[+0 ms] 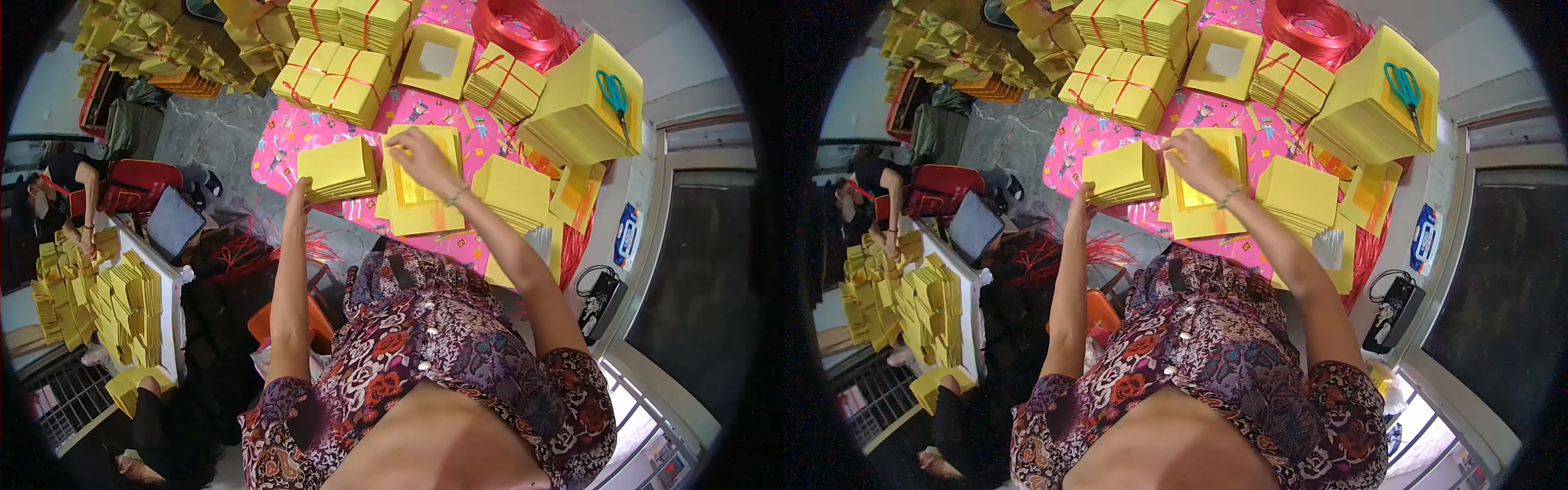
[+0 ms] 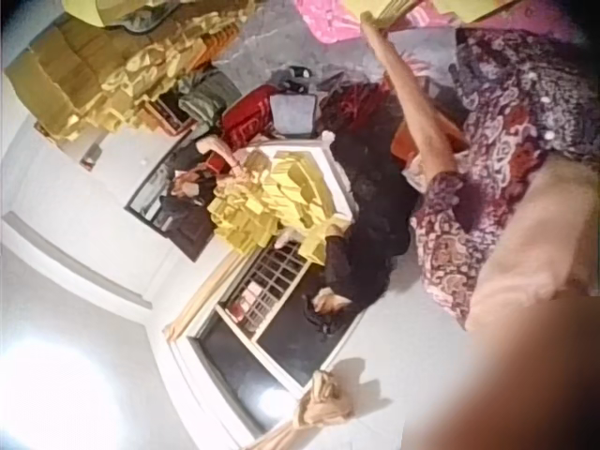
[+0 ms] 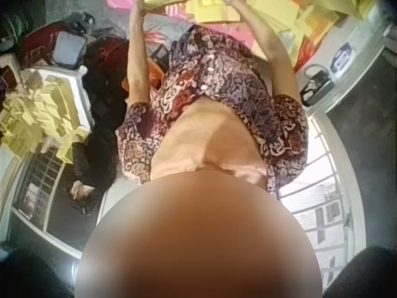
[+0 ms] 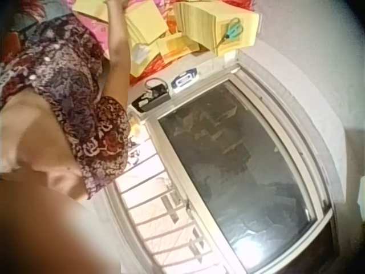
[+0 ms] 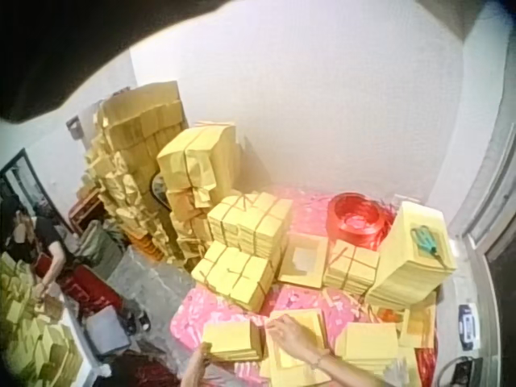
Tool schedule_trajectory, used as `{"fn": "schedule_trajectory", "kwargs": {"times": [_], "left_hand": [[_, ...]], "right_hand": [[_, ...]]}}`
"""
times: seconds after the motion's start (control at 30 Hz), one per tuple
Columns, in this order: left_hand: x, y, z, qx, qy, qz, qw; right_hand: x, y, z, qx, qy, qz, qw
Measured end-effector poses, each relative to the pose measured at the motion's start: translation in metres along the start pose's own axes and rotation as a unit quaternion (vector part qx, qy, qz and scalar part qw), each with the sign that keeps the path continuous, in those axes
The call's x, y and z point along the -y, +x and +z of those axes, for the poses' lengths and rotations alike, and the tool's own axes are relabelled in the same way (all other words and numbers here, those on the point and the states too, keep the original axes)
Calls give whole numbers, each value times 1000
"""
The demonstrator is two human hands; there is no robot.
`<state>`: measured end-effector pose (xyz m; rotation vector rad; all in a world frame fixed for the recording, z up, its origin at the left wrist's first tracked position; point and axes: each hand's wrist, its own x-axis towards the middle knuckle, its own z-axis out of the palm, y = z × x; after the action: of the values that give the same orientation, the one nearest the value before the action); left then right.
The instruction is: Bundling stacks of yellow paper with red ribbon.
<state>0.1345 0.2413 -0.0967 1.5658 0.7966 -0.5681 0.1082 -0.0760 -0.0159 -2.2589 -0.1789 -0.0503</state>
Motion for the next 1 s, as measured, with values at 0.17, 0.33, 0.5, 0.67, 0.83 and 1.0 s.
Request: {"fn": "schedule_trajectory", "kwargs": {"times": [0.17,0.33,0.5,0.67,0.83,1.0], "left_hand": [[-7,1,0,-32,27,72,996],[-5,6,-1,-25,16,102,994],[-24,-46,30,-361,233,336,838],[-18,-129,118,23,53,440,896],[35,-177,220,546,11,-111,830],[75,-194,301,417,-80,-287,859]], "right_hand": [[-49,-36,-72,-62,11,8,998],[-73,-83,-138,-95,12,143,985],[-138,-130,-170,-131,-91,155,975],[-174,-167,-180,-112,-223,181,951],[-179,-177,-176,42,271,333,902],[-191,-199,-147,-47,343,307,887]]}}
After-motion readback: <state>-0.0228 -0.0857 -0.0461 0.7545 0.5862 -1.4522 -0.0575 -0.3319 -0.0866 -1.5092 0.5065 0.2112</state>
